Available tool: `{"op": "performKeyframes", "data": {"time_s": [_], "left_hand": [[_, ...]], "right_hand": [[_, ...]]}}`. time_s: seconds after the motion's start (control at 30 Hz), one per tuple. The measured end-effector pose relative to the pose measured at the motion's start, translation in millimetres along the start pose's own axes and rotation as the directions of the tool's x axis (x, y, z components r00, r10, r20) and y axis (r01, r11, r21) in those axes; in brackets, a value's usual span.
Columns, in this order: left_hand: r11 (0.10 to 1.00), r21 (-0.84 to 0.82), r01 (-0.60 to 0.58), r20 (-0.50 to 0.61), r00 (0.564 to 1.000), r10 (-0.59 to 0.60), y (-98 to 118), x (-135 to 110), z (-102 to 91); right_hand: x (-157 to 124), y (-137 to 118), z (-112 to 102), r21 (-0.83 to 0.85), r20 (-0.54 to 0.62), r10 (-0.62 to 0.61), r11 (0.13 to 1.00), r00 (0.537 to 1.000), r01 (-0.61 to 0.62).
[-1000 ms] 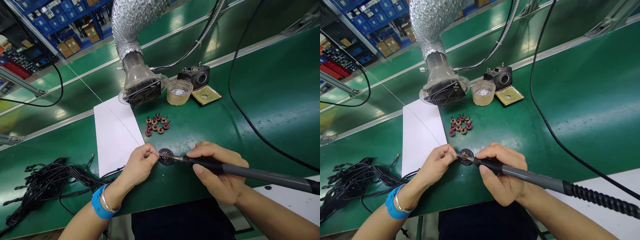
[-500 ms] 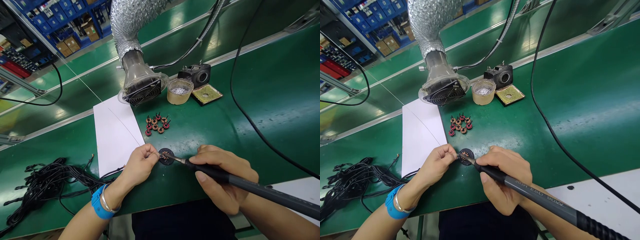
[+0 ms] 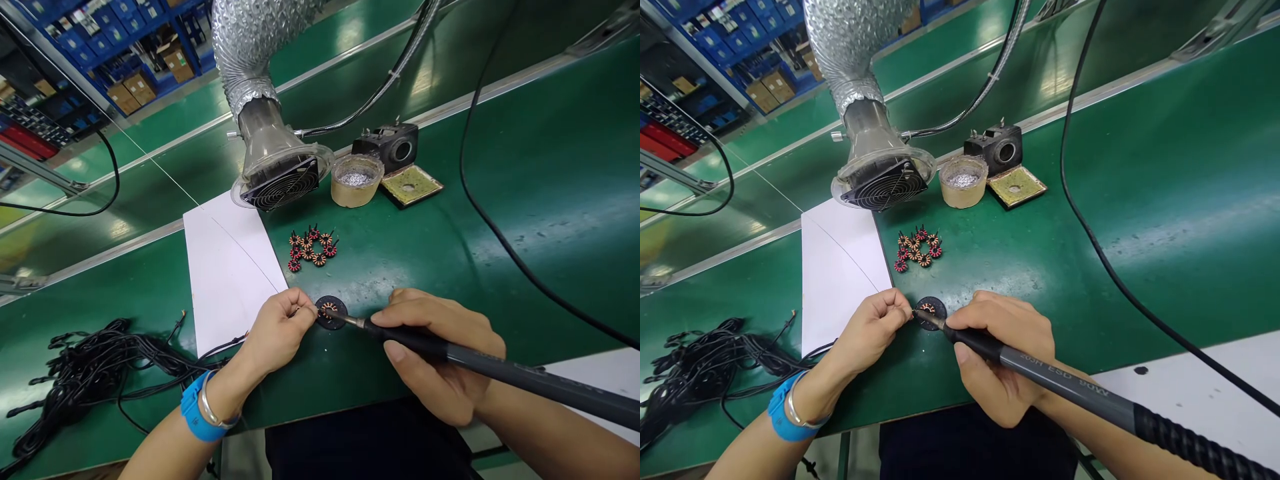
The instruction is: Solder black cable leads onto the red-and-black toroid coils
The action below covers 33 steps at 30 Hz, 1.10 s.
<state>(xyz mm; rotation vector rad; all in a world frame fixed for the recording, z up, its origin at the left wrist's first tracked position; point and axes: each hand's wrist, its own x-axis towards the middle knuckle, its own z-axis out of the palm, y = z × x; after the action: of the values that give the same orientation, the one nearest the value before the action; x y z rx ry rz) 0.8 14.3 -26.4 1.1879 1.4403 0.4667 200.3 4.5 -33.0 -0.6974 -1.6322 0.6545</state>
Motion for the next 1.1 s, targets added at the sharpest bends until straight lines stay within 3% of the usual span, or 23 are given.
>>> {"op": "performKeyframes", "data": {"time_s": [0.43,1.0,1.1], "left_hand": [[0.999,0.033,-0.009,0.0,1.0,0.009,-0.8,-0.8,-1.3],[0.998,-0.049,0.034,0.036,0.999,-0.032,0.1,-1.5,-1.4],[0.995,-0.079,0.061,0.077,0.996,-0.055,4.0,-3.8,-2.8]], "right_hand": [[-0.3,0.0,-1.4,-0.006,-0.062,-0.014,1.0,0.998,0.014],[-1.2,2.3,-4.0,-0.018,-0.089,-0.025,1.0,0.996,0.023],[0.6,3.6,-2.4,-0.082,-0.118,0.025,0.996,0.993,-0.035]]}}
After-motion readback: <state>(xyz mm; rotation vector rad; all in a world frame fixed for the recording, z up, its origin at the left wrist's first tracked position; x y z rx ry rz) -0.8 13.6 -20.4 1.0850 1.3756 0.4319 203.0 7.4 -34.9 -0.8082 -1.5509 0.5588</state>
